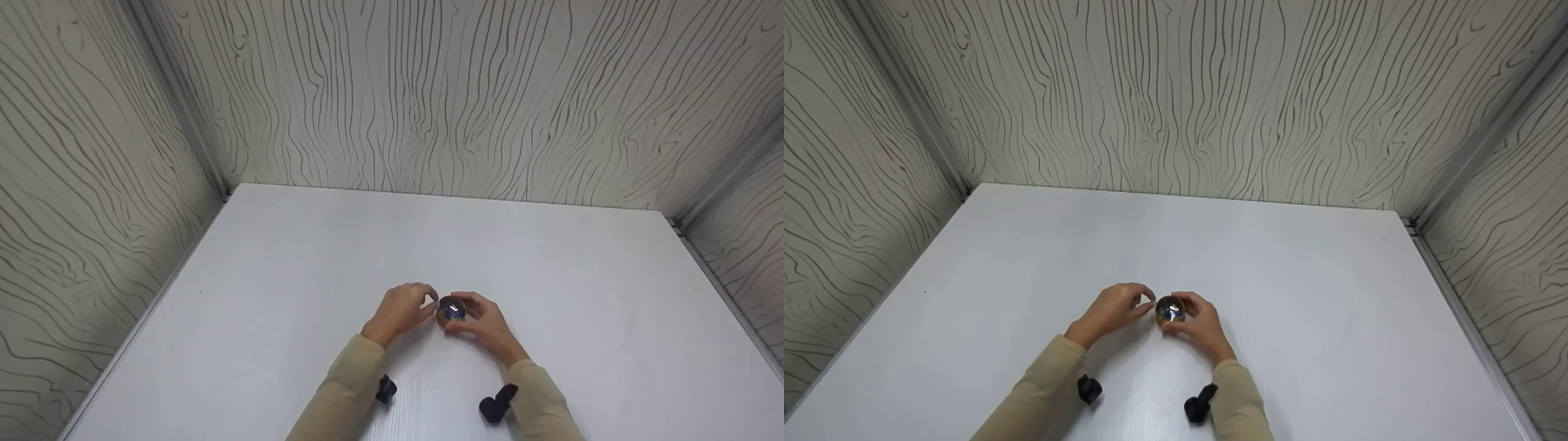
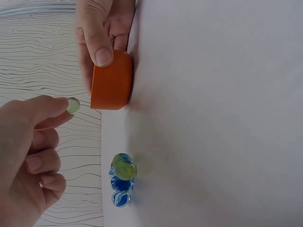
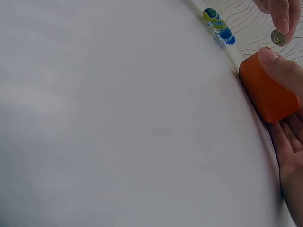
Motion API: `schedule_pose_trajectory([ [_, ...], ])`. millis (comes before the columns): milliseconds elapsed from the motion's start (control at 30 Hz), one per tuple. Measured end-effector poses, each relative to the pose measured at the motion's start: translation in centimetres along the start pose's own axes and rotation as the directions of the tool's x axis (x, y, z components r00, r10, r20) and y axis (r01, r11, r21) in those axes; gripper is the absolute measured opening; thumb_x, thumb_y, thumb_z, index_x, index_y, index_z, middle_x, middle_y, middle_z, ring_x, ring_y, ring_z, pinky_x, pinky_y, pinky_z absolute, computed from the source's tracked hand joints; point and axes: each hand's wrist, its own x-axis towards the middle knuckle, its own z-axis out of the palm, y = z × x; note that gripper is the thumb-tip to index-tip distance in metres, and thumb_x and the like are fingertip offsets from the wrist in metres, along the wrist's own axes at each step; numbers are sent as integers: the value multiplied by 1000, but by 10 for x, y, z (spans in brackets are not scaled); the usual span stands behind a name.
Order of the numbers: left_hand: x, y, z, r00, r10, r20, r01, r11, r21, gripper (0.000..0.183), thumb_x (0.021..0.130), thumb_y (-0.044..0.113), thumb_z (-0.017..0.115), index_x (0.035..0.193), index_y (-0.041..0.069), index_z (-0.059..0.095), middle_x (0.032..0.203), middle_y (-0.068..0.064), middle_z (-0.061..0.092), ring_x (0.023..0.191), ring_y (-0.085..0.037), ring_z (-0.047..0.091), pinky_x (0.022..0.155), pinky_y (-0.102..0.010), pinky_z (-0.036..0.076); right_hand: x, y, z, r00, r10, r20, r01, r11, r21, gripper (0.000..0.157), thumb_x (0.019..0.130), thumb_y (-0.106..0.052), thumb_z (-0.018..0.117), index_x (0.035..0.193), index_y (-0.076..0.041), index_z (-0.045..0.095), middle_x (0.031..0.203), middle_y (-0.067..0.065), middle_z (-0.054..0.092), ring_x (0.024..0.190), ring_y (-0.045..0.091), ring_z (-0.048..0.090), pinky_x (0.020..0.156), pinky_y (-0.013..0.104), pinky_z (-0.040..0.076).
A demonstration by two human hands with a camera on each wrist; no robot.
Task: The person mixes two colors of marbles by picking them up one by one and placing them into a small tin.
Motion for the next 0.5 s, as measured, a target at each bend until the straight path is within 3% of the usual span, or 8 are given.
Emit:
schedule_pose_trajectory([
  [300, 2, 2, 4, 999, -19, 39, 19, 1000, -2, 17, 91, 23, 65, 103, 15, 73, 96, -1, 76, 82, -10, 68, 70, -20, 53, 1, 2, 0, 999, 40, -19, -40, 999, -2, 63, 72, -13, 83, 129, -5, 57, 133, 15, 60, 133, 29, 51, 113, 39, 37],
  [500, 3, 3, 5, 1000, -9, 25, 9, 1000, -4, 17, 90, 23, 66, 103, 15, 74, 95, -1, 76, 82, -10, 68, 72, -20, 54, 1, 4, -1, 999, 41, -7, -41, 999, -1, 63, 73, -15, 83, 129, -5, 56, 133, 15, 60, 134, 31, 50, 114, 40, 36],
])
